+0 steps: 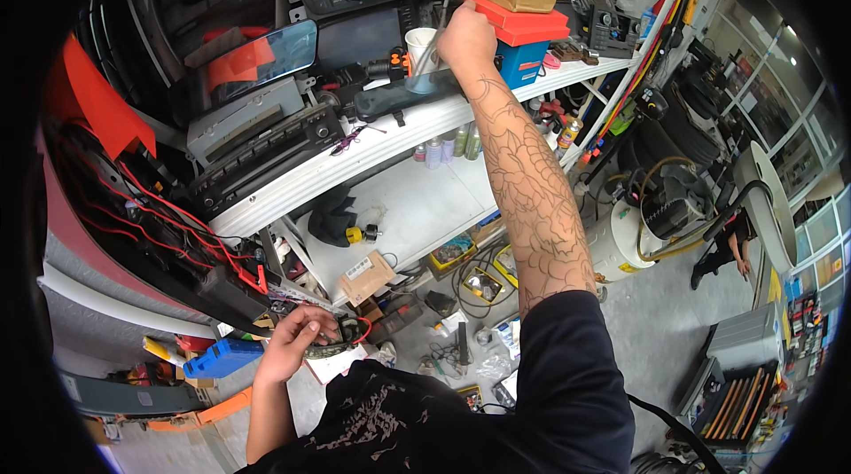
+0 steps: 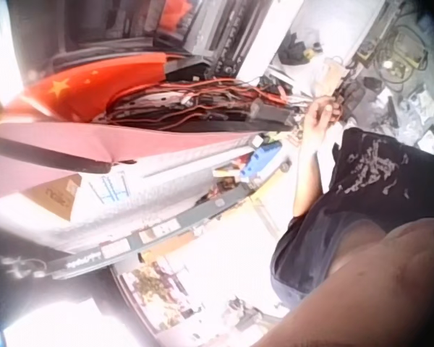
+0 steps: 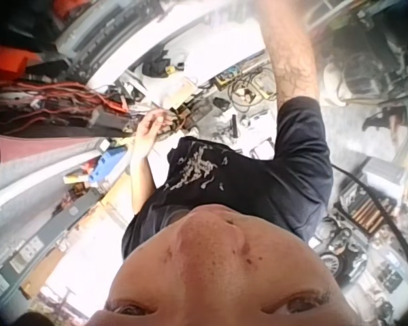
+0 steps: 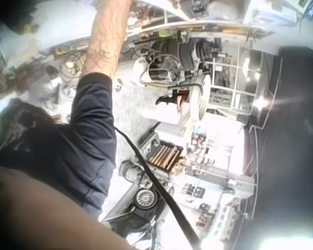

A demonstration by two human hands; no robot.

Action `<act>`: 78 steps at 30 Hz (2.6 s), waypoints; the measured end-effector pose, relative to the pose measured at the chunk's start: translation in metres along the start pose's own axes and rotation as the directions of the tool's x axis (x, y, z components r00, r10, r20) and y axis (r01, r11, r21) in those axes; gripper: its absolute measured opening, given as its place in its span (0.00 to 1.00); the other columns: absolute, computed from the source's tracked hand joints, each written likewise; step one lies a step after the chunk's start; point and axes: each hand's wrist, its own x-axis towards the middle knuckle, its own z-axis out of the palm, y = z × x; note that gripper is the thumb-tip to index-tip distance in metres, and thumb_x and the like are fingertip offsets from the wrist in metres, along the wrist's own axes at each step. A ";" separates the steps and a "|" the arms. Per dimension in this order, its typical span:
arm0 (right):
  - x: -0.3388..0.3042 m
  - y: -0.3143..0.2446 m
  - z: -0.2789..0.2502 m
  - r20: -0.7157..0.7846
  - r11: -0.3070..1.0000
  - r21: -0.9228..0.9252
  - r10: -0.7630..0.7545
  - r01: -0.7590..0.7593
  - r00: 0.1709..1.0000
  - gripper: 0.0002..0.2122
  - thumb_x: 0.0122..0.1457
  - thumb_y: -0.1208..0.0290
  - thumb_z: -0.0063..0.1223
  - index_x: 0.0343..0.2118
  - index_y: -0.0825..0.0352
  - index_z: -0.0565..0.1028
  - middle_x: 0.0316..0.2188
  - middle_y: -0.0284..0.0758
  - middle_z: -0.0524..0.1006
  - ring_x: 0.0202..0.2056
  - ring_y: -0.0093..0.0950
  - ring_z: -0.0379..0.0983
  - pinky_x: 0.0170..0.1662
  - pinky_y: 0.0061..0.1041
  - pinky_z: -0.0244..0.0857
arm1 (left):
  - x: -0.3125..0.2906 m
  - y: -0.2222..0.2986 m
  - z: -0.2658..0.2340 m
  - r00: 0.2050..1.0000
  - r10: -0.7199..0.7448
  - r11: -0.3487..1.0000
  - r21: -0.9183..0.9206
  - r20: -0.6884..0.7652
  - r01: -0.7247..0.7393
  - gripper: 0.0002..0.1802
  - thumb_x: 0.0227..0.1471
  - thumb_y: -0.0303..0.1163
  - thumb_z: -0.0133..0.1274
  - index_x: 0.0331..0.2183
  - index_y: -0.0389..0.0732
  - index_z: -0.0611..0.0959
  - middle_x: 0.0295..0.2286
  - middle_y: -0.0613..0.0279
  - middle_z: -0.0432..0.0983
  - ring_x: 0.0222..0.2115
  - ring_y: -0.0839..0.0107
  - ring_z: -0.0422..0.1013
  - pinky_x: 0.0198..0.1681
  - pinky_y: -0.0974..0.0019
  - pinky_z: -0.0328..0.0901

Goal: The person moves around a workshop, picks up a small box and a yellow tool, wipes a white surface with a cloth, and then gathers several spray cans and bottles from a shelf to place on the floor. The person also handles a plastic bag and a red box during the process.

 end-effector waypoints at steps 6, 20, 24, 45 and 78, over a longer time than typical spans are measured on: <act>0.006 0.009 0.026 -0.038 1.000 0.028 -0.006 0.007 0.999 0.27 0.60 0.60 0.72 0.52 0.78 0.74 0.44 0.62 0.86 0.49 0.58 0.86 0.56 0.51 0.81 | 0.002 0.000 -0.007 1.000 0.000 1.000 -0.002 0.001 0.000 0.14 0.78 0.29 0.52 0.58 0.33 0.81 0.48 0.57 0.86 0.47 0.68 0.82 0.54 0.63 0.75; -0.023 0.001 0.007 -0.180 0.993 -0.013 -0.114 0.114 0.977 0.22 0.66 0.59 0.67 0.49 0.73 0.73 0.41 0.57 0.87 0.41 0.57 0.87 0.46 0.52 0.83 | 0.022 -0.001 -0.013 0.991 -0.043 0.999 0.020 0.124 0.041 0.15 0.79 0.29 0.52 0.60 0.34 0.80 0.51 0.58 0.85 0.50 0.71 0.81 0.54 0.65 0.75; -0.041 -0.005 -0.017 -0.379 0.965 -0.012 -0.245 0.260 0.892 0.22 0.66 0.58 0.69 0.48 0.70 0.72 0.43 0.50 0.84 0.42 0.56 0.84 0.44 0.52 0.81 | 0.029 -0.006 -0.013 0.987 -0.039 0.999 -0.019 0.156 0.042 0.14 0.79 0.31 0.53 0.58 0.34 0.81 0.49 0.60 0.85 0.49 0.72 0.81 0.53 0.66 0.74; -0.119 -0.093 -0.070 0.502 0.900 0.399 -0.375 0.176 0.779 0.25 0.69 0.49 0.68 0.48 0.70 0.76 0.30 0.42 0.84 0.31 0.43 0.85 0.41 0.42 0.80 | 0.074 -0.006 0.003 0.934 0.203 0.962 -0.236 0.295 -0.135 0.23 0.71 0.25 0.61 0.63 0.38 0.79 0.54 0.57 0.82 0.53 0.67 0.81 0.57 0.61 0.73; -0.060 -0.073 0.030 -0.197 0.923 0.024 -0.373 0.384 0.907 0.17 0.59 0.65 0.76 0.46 0.63 0.79 0.36 0.43 0.86 0.39 0.51 0.85 0.43 0.47 0.80 | 0.030 -0.044 -0.040 0.950 0.030 0.975 -0.219 0.312 0.042 0.09 0.68 0.23 0.64 0.43 0.37 0.78 0.25 0.64 0.78 0.23 0.74 0.76 0.29 0.68 0.70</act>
